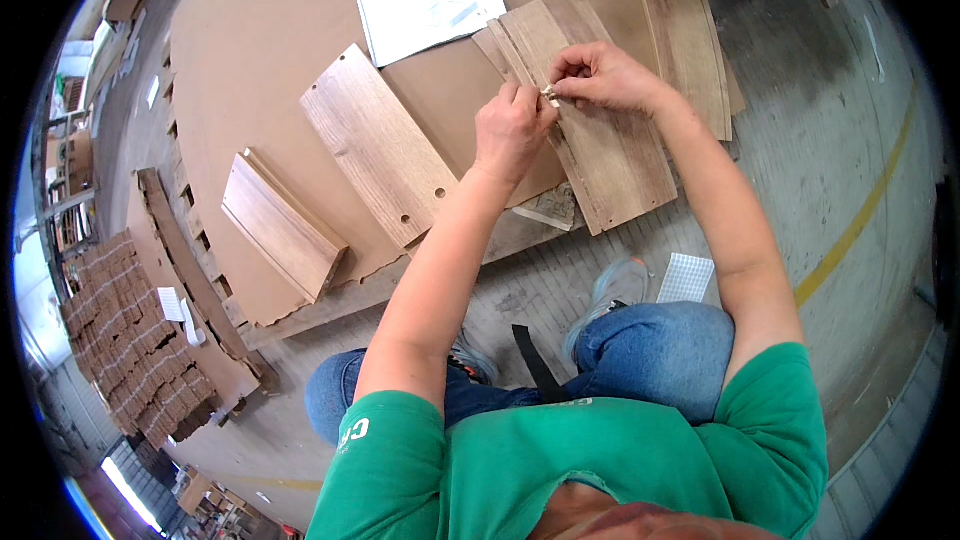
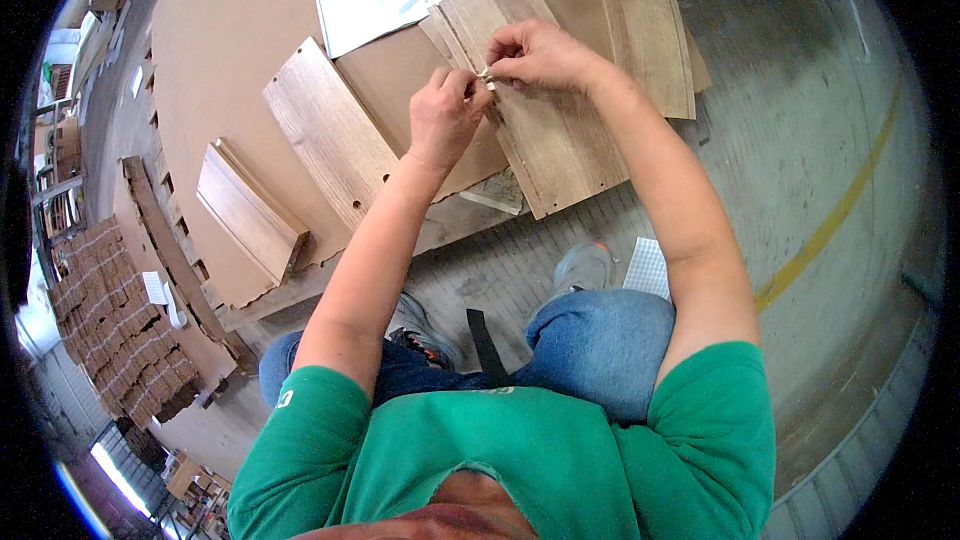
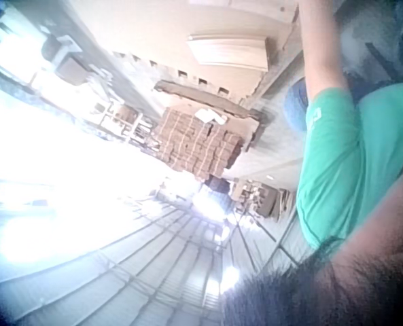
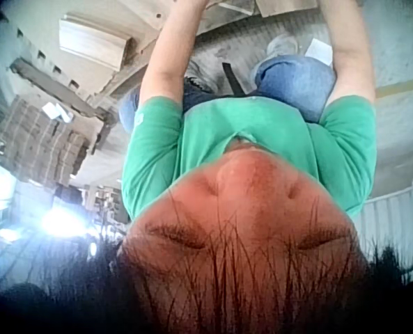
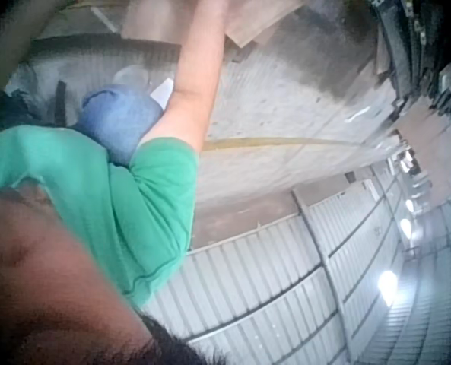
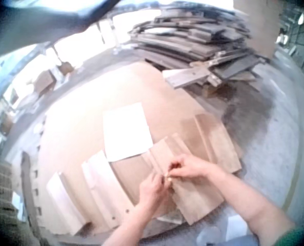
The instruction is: The person sits on the floor and sorts wooden planks by picking them up, inspecting them, and arranging them into separate stacks. They also remove a rubber band from one stack and place the planks on a large cardboard sheet.
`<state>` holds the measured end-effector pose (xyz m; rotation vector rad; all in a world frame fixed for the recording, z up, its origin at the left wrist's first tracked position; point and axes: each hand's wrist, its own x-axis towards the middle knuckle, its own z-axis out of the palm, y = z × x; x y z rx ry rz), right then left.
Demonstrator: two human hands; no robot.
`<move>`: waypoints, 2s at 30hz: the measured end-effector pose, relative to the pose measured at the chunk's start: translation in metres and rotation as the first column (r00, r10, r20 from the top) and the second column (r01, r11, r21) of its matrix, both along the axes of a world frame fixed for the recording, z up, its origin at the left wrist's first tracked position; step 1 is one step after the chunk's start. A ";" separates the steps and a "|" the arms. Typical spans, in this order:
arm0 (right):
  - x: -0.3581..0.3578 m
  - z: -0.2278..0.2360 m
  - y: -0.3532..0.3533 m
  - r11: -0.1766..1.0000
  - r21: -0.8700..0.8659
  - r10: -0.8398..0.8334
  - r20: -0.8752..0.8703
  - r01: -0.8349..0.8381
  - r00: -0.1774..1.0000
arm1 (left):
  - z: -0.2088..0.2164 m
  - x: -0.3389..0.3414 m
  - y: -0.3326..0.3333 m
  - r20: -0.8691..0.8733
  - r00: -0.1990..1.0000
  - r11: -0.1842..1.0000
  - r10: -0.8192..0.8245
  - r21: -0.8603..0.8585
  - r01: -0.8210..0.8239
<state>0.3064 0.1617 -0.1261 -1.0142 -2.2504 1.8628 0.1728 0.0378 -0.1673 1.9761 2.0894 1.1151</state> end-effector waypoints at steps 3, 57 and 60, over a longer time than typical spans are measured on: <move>-0.003 0.001 -0.003 0.989 0.140 0.050 -0.041 -0.043 0.998 | -0.005 -0.001 -0.003 0.075 0.997 0.996 0.006 0.088 -0.012; -0.040 0.032 -0.028 0.421 0.684 0.256 0.541 -0.596 0.801 | -0.010 -0.013 0.002 0.521 0.849 0.962 -0.083 -0.182 0.205; -0.044 0.046 -0.028 0.426 0.644 0.298 0.564 -0.636 0.770 | -0.008 -0.013 -0.001 0.544 0.834 0.964 -0.088 -0.166 0.210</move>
